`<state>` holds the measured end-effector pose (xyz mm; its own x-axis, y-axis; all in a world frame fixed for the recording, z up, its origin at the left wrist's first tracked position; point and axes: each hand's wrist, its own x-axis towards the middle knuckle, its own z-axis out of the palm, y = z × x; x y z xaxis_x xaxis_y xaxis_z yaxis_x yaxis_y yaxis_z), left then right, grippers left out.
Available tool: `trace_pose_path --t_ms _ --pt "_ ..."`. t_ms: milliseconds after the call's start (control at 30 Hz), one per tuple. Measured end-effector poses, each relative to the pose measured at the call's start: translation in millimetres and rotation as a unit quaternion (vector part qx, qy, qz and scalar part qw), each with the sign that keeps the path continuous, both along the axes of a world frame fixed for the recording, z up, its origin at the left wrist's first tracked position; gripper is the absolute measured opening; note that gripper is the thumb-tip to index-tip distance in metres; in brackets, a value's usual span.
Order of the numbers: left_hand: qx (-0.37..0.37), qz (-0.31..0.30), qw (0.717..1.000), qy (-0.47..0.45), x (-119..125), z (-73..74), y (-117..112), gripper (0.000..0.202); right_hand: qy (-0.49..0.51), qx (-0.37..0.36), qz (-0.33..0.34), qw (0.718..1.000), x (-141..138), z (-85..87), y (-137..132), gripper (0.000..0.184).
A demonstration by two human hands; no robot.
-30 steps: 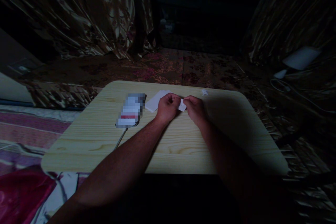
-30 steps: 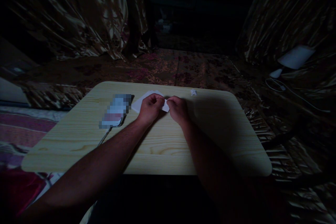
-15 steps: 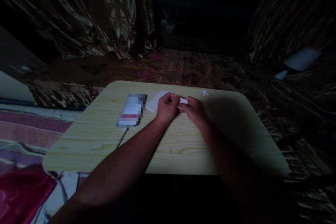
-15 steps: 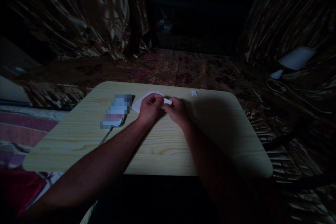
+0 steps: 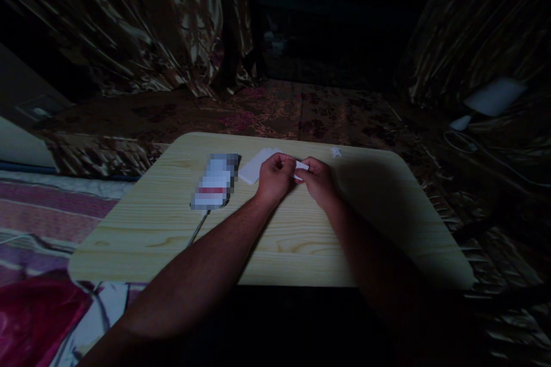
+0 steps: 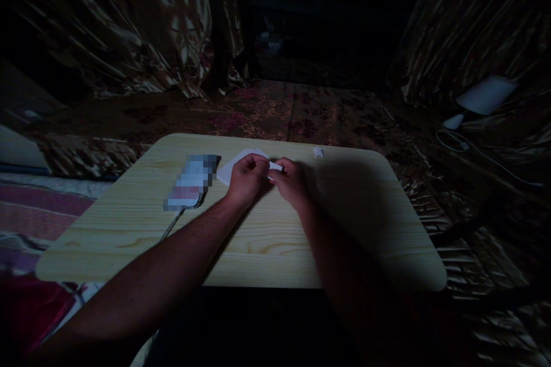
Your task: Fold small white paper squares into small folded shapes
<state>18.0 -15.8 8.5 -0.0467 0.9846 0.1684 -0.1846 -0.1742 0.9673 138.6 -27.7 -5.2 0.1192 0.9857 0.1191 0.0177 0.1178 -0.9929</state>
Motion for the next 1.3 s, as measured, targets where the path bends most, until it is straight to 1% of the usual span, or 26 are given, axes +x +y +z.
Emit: trace_pose_path --t_ms 200,333,567,700,833,1067,1233,1300 --pt "-0.002 0.000 1.000 -0.011 0.7 -3.9 1.9 0.010 0.010 0.007 0.006 1.000 1.1 -2.5 0.6 0.011" --pt "-0.006 -0.001 1.000 -0.019 0.4 -3.8 2.2 0.012 0.007 0.001 0.000 1.000 0.6 -1.9 -0.8 0.012" --pt "-0.026 -0.029 0.998 -0.054 2.2 1.5 -2.1 0.014 -0.013 0.013 -0.012 1.000 0.0 -0.8 -2.1 0.013" --pt "-0.034 -0.047 0.996 -0.064 2.5 1.4 -2.4 0.016 -0.027 0.020 -0.006 0.999 3.0 -1.8 -1.6 0.014" --pt "-0.016 -0.046 0.998 -0.048 1.3 -1.9 -0.1 0.016 -0.027 0.031 0.009 0.999 7.0 0.5 -1.1 0.015" --pt "-0.011 -0.051 0.999 -0.014 -0.4 -5.3 1.7 0.016 0.004 0.009 0.009 1.000 8.2 7.9 -3.2 0.021" --pt "-0.014 -0.056 0.998 -0.015 -0.2 -6.4 2.2 0.016 -0.001 0.004 0.001 1.000 10.3 5.5 -2.8 0.024" --pt "-0.017 -0.054 0.998 -0.021 -0.6 -7.8 3.4 0.017 0.009 -0.001 0.011 1.000 10.5 3.1 -1.8 0.024"
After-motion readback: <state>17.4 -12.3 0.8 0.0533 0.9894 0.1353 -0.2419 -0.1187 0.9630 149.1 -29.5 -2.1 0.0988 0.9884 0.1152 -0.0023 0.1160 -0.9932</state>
